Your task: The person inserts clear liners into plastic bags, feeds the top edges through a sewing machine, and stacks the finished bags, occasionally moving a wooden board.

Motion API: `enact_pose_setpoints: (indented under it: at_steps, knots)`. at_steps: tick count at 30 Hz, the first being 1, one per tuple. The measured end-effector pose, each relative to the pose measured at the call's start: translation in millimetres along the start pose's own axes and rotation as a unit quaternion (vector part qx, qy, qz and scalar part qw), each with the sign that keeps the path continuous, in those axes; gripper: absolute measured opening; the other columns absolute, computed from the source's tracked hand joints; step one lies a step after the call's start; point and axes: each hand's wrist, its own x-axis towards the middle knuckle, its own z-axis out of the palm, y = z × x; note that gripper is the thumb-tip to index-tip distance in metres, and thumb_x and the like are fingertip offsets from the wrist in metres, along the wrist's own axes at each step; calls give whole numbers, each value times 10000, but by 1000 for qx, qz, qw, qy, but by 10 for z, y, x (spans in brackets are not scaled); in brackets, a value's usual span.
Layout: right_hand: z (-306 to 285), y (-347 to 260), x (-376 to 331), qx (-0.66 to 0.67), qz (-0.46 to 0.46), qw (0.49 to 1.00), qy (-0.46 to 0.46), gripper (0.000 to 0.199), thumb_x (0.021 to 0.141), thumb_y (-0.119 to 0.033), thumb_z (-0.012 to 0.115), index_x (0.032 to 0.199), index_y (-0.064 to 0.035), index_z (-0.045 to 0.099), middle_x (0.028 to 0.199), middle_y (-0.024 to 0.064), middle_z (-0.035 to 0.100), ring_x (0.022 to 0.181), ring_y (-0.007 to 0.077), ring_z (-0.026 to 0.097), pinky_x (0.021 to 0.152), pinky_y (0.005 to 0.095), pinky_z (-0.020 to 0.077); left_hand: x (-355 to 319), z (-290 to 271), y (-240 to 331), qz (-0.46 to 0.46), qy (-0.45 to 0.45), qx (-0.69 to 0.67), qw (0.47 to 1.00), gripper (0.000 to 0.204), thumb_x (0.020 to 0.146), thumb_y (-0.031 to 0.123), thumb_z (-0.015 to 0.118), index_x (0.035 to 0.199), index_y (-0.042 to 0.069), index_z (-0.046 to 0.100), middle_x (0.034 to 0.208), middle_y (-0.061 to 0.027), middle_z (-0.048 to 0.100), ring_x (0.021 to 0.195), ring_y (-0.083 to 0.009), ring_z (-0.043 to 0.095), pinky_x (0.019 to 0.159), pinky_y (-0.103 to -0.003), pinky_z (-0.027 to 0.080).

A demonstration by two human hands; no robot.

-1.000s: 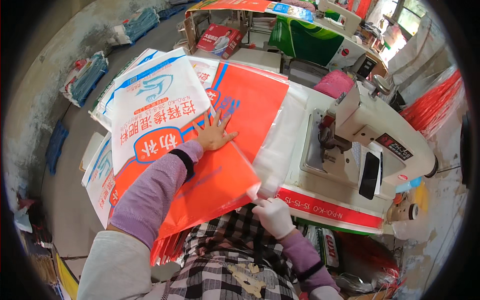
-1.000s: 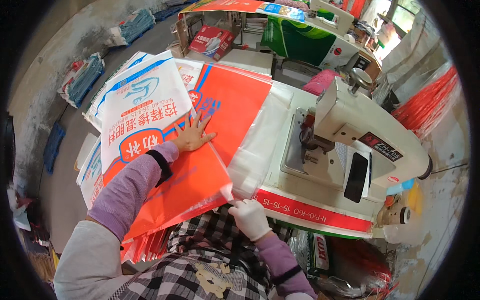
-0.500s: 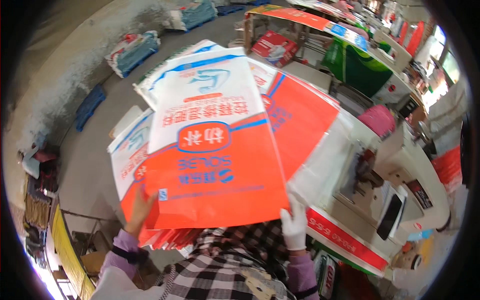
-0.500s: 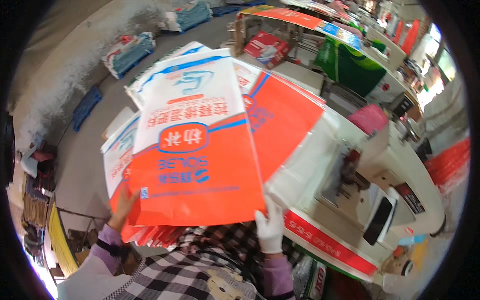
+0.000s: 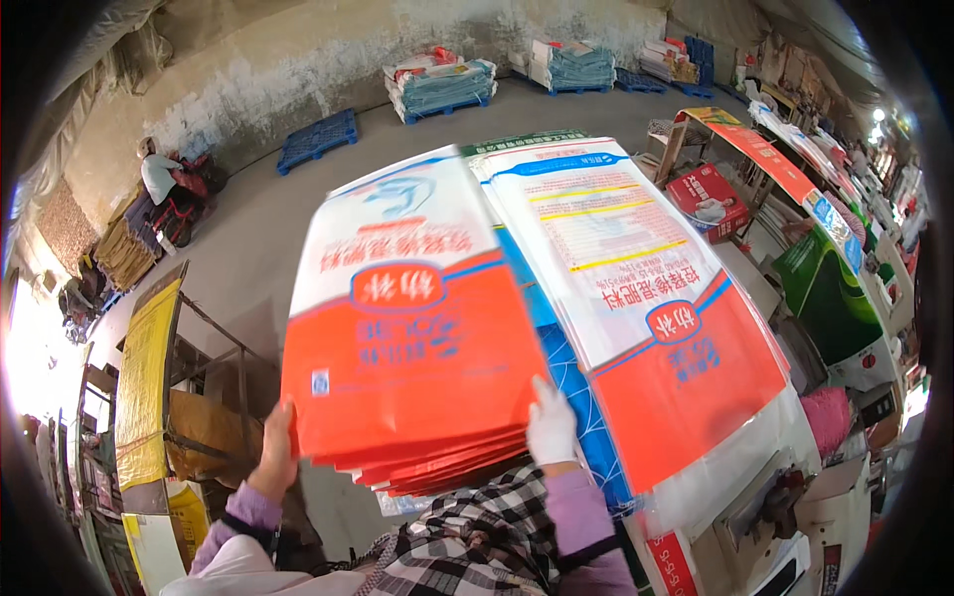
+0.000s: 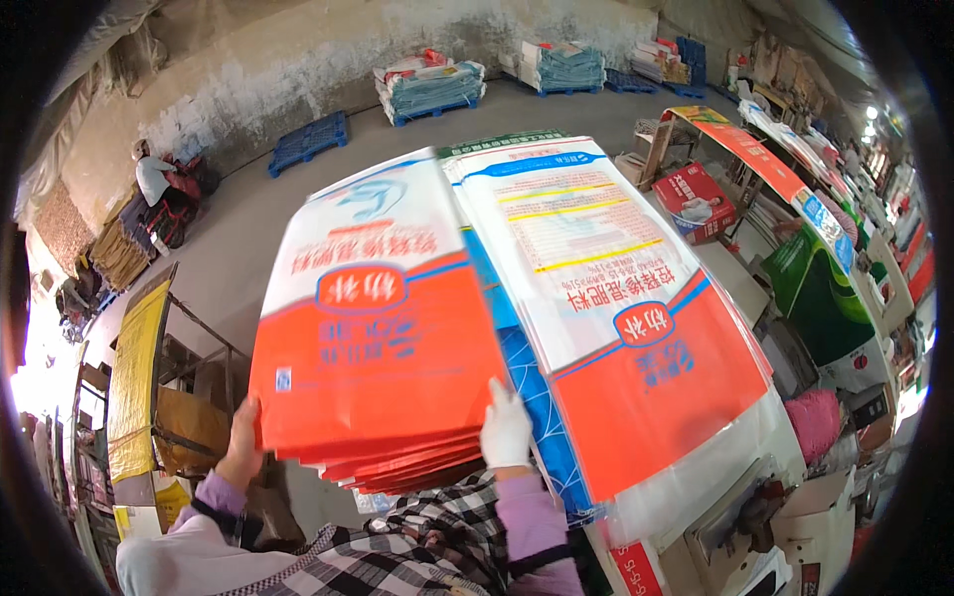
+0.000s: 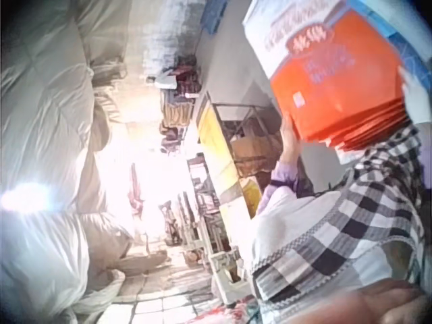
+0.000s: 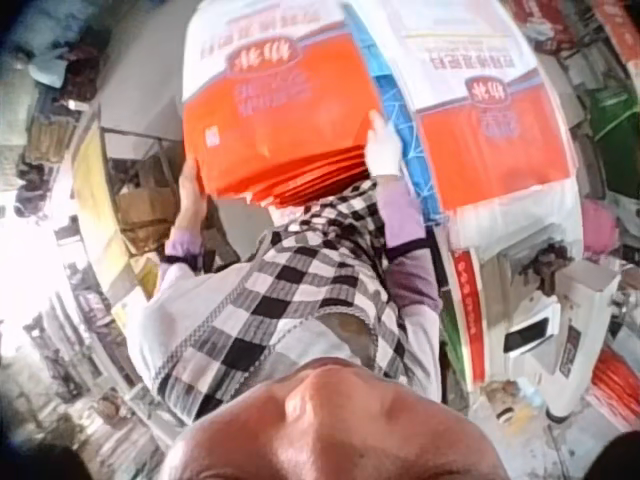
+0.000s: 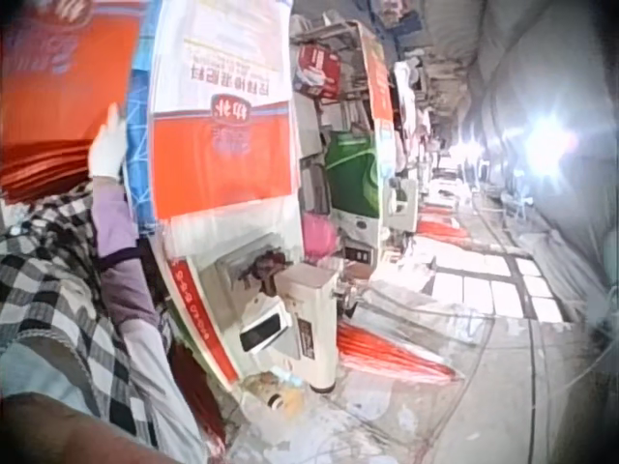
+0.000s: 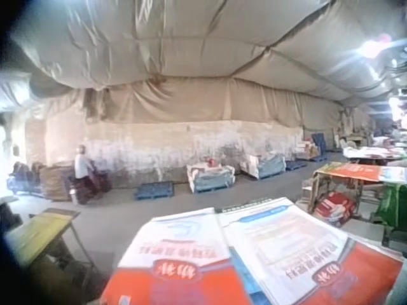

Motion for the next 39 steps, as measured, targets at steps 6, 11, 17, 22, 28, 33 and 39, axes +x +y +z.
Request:
enact_pose_setpoints:
  at_steps: [6, 11, 17, 22, 28, 33, 39]
  knots:
    - [784, 602, -493, 144, 235, 961, -4, 514, 799, 18, 555, 1307, -61, 558, 1236, 225, 595, 1151, 349, 572, 987, 396, 452, -55, -478, -1010, 10, 125, 183, 975, 294, 1036, 204, 395, 1192, 39, 581, 1032, -53, 677, 844, -163, 665, 762, -316, 546]
    - [666, 797, -771, 674, 410, 563, 247, 334, 903, -70, 604, 1217, 16, 529, 1045, 102, 660, 964, 265, 634, 890, 354, 497, 455, -154, -1249, -2, 100, 535, 839, 349, 932, 109, 538, 1268, 21, 509, 1310, -217, 506, 1168, -362, 524, 913, -448, 469]
    - [-228, 158, -1296, 459, 245, 844, -133, 302, 926, -156, 550, 1174, -6, 633, 1047, 128, 677, 902, 203, 654, 798, 329, 519, -53, 1475, -677, 304, -323, 546, 711, 407, 776, -3, 645, 1170, 86, 601, 1153, -173, 597, 1102, -362, 553, 980, -447, 421]
    - [-89, 349, -2061, 179, 109, 975, -72, 282, 880, -246, 564, 1070, -69, 672, 999, 190, 678, 1013, 329, 637, 860, 451, 492, -1622, 3990, -1894, 472, -582, 318, 581, 364, 685, 310, 803, 891, 81, 609, 887, -82, 538, 878, -313, 524, 748, -418, 391]
    - [-1981, 55, -2234, -82, 20, 991, 108, 208, 841, -186, 660, 956, -13, 665, 903, 127, 664, 869, 270, 648, 768, 365, 524, -1093, 4493, -2626, 186, -686, 376, 594, 230, 782, 223, 774, 894, 35, 704, 786, -46, 659, 699, -159, 588, 612, -302, 433]
    - [-2453, 786, -1897, 73, 345, 844, 404, 247, 862, -232, 676, 907, 1, 610, 761, 161, 622, 689, 287, 642, 644, 389, 499, -1105, 4448, -2333, -30, -693, 229, 683, 120, 900, 80, 639, 922, -7, 719, 832, 16, 689, 729, -55, 573, 668, -233, 471]
    - [-2202, 852, -1405, 8, 240, 926, 291, 248, 861, -275, 625, 845, -28, 644, 810, 188, 614, 742, 390, 607, 670, 477, 481, -949, 4427, -2075, 1, -644, 197, 739, 69, 861, 57, 694, 904, 7, 715, 830, -18, 693, 747, -77, 610, 699, -225, 482]
